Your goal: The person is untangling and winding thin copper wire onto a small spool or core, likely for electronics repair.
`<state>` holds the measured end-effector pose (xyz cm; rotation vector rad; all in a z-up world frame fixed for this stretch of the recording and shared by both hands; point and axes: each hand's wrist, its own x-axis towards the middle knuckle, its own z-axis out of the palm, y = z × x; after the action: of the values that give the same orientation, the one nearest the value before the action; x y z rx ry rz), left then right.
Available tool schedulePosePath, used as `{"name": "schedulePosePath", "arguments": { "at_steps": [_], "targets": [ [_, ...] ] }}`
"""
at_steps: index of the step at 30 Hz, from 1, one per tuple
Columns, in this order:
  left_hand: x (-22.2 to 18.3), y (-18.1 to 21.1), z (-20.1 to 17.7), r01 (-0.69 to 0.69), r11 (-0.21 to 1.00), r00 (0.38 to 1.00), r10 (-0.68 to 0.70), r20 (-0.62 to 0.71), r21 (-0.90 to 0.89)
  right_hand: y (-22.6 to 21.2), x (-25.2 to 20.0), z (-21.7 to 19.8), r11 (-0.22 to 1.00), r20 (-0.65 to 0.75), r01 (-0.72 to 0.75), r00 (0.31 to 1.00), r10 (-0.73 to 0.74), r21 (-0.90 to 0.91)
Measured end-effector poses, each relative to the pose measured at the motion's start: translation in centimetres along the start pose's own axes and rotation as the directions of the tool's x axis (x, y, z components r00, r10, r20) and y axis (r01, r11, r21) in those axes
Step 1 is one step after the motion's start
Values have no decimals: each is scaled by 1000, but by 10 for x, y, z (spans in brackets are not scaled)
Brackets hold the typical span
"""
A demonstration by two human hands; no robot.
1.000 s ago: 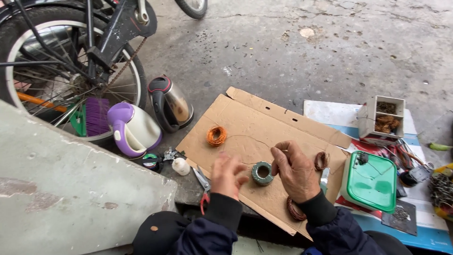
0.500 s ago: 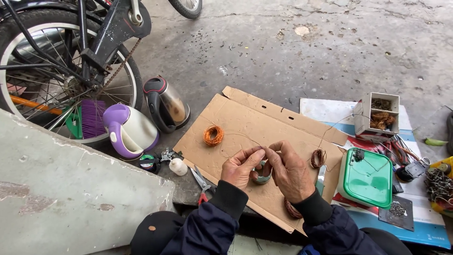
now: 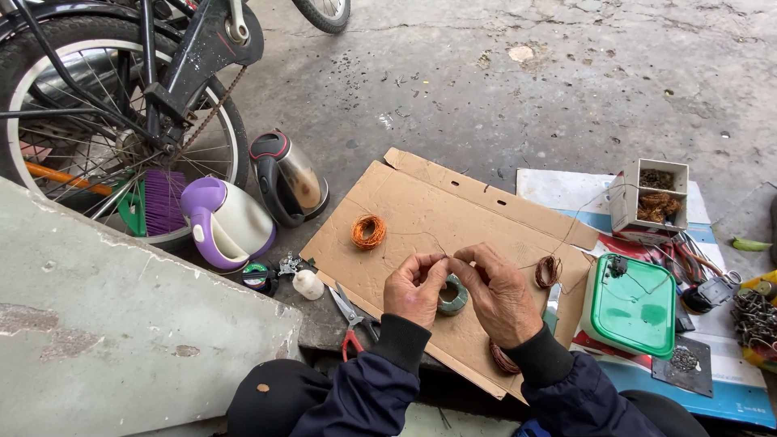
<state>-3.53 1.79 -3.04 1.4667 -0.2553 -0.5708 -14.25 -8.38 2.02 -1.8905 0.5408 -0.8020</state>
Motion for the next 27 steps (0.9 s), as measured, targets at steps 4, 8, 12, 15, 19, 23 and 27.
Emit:
{"name": "schedulePosePath", "arguments": {
  "at_steps": [4, 8, 12, 15, 19, 23, 27],
  "targets": [
    [9, -10, -2, -12, 997, 999, 14, 29, -78, -4, -1, 1, 997, 31, -55, 998, 53, 55],
    [11, -13, -7, -11, 996, 999, 16, 50, -94, -10, 1, 1, 970, 83, -131, 990, 116, 205],
    [14, -17, -10, 10, 993, 997, 0, 81, -117, -12, 1, 0, 966, 84, -136, 989, 120, 222],
    [15, -16, -11, 19, 988, 994, -2, 105, -155, -6, 0, -2, 975, 72, -137, 989, 126, 173],
    [4, 15, -8, 62, 968, 990, -28, 139, -243, -5, 0, -2, 980, 71, -131, 990, 122, 148],
    [9, 24, -14, 250, 887, 967, -208, 149, -387, -14, -1, -3, 978, 82, -164, 985, 155, 127],
    [24, 10, -19, 291, 854, 956, -273, 104, -431, -18, -1, -3, 977, 82, -190, 980, 182, 93]
  ]
}}
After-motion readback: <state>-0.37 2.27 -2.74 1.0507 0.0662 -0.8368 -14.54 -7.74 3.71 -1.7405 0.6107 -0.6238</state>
